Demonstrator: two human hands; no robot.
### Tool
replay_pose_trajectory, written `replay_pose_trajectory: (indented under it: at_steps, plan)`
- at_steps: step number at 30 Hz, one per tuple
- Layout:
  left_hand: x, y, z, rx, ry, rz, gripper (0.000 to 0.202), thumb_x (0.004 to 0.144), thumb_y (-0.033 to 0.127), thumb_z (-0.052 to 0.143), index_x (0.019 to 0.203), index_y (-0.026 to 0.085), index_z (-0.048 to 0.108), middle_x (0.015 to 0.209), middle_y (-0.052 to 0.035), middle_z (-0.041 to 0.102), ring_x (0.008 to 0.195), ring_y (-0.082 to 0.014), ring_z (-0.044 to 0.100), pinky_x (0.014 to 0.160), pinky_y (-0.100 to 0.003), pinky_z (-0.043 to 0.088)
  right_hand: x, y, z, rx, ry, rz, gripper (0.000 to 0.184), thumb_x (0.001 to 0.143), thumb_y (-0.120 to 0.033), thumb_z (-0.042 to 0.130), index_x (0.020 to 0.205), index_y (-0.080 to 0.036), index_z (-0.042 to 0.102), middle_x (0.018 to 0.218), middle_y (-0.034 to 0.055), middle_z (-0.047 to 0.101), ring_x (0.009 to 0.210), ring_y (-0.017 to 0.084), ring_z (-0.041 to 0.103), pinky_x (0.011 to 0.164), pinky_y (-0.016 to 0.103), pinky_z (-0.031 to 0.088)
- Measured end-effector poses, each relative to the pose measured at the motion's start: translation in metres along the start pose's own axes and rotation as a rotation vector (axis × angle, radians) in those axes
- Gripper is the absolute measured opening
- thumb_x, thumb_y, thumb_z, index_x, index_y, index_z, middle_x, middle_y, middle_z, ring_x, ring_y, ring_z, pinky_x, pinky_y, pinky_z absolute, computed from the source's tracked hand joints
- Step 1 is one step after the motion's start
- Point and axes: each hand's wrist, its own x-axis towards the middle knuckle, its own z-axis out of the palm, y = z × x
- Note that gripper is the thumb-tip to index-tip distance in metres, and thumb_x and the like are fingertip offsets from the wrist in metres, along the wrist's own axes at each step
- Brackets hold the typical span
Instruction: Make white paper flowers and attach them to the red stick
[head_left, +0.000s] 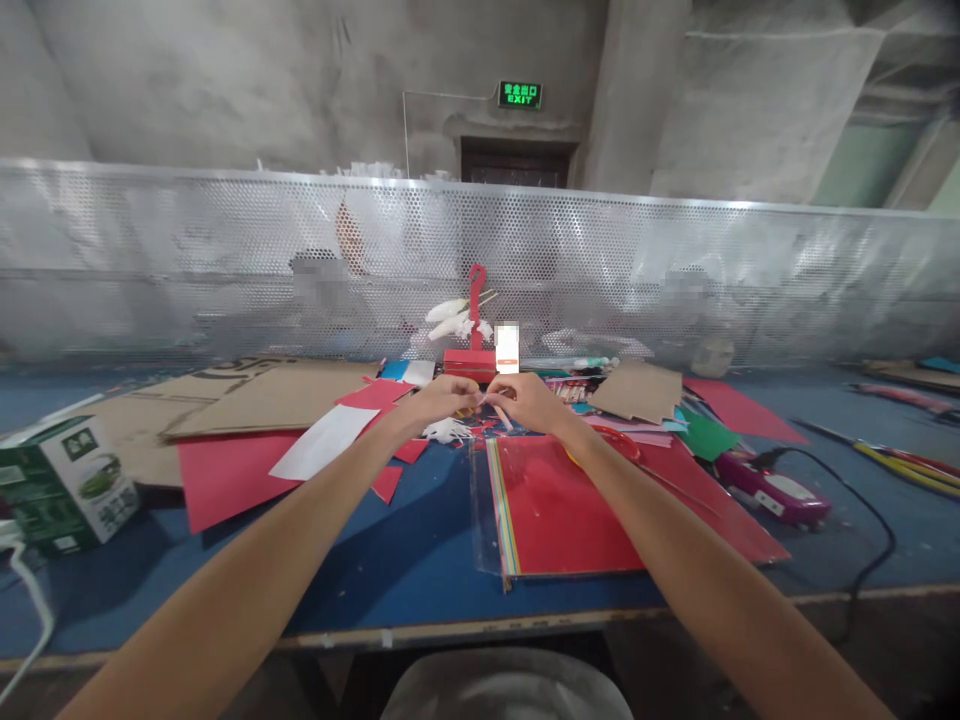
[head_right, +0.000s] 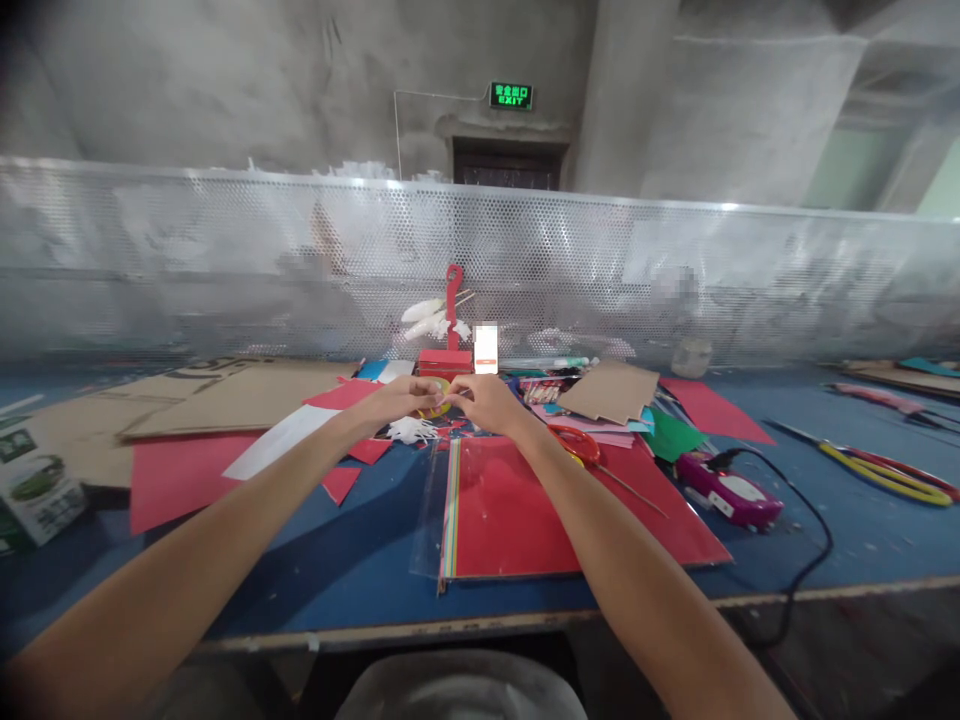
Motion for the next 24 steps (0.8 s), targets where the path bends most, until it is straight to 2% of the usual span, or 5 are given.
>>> replay_pose_trajectory:
  at_steps: [5, 8, 14, 17, 24]
  plan:
    - [-0.001, 0.0, -0.001, -0.091, -0.067, 0.061, 0.023, 0.077, 0.037, 0.067, 0.077, 0.015, 0.063, 0.073, -0.0013, 0.064, 0.065, -0.0095, 0.056, 0.062, -0.022, 0.042, 0.0, -0.002, 0.0, -0.094, -0.025, 0.004, 0.026, 0.091, -0.023, 0.051, 0.074, -0.015, 0.068, 0.067, 0.0029, 0.067, 0.062, 0.012, 0.055, 0.062, 0.023, 0.034]
    - [-0.006, 0.006, -0.001, -0.101, -0.093, 0.09, 0.023, 0.077, 0.038, 0.066, 0.077, 0.015, 0.063, 0.073, -0.0015, 0.062, 0.065, -0.0098, 0.055, 0.062, -0.022, 0.041, 0.0, -0.001, 0.0, -0.074, -0.047, 0.011, 0.032, 0.094, -0.025, 0.045, 0.073, -0.015, 0.067, 0.064, 0.0024, 0.065, 0.06, 0.012, 0.055, 0.062, 0.023, 0.034]
    - [-0.015, 0.021, -0.002, -0.033, -0.037, 0.032, 0.023, 0.075, 0.037, 0.064, 0.069, 0.015, 0.061, 0.067, -0.0019, 0.059, 0.062, -0.011, 0.052, 0.061, -0.024, 0.04, 0.001, 0.01, 0.003, 0.185, 0.029, 0.069, 0.017, 0.084, -0.029, 0.061, 0.094, -0.016, 0.066, 0.077, 0.0034, 0.07, 0.065, 0.014, 0.061, 0.064, 0.023, 0.042]
    - [-0.014, 0.021, -0.002, -0.019, -0.003, 0.011, 0.02, 0.075, 0.034, 0.063, 0.069, 0.015, 0.062, 0.067, -0.0025, 0.061, 0.062, -0.0116, 0.052, 0.061, -0.024, 0.04, 0.001, 0.012, 0.002, 0.22, 0.07, 0.083, 0.017, 0.086, -0.032, 0.059, 0.085, -0.016, 0.064, 0.077, 0.0044, 0.07, 0.067, 0.014, 0.062, 0.065, 0.023, 0.042]
    - [-0.011, 0.02, -0.002, 0.001, -0.032, 0.055, 0.019, 0.076, 0.034, 0.062, 0.073, 0.016, 0.062, 0.071, -0.0043, 0.063, 0.064, -0.0119, 0.053, 0.063, -0.024, 0.042, 0.001, 0.003, 0.0, -0.071, 0.087, 0.091, 0.044, 0.095, -0.039, 0.042, 0.061, -0.015, 0.056, 0.057, 0.0009, 0.061, 0.053, 0.01, 0.05, 0.057, 0.023, 0.03]
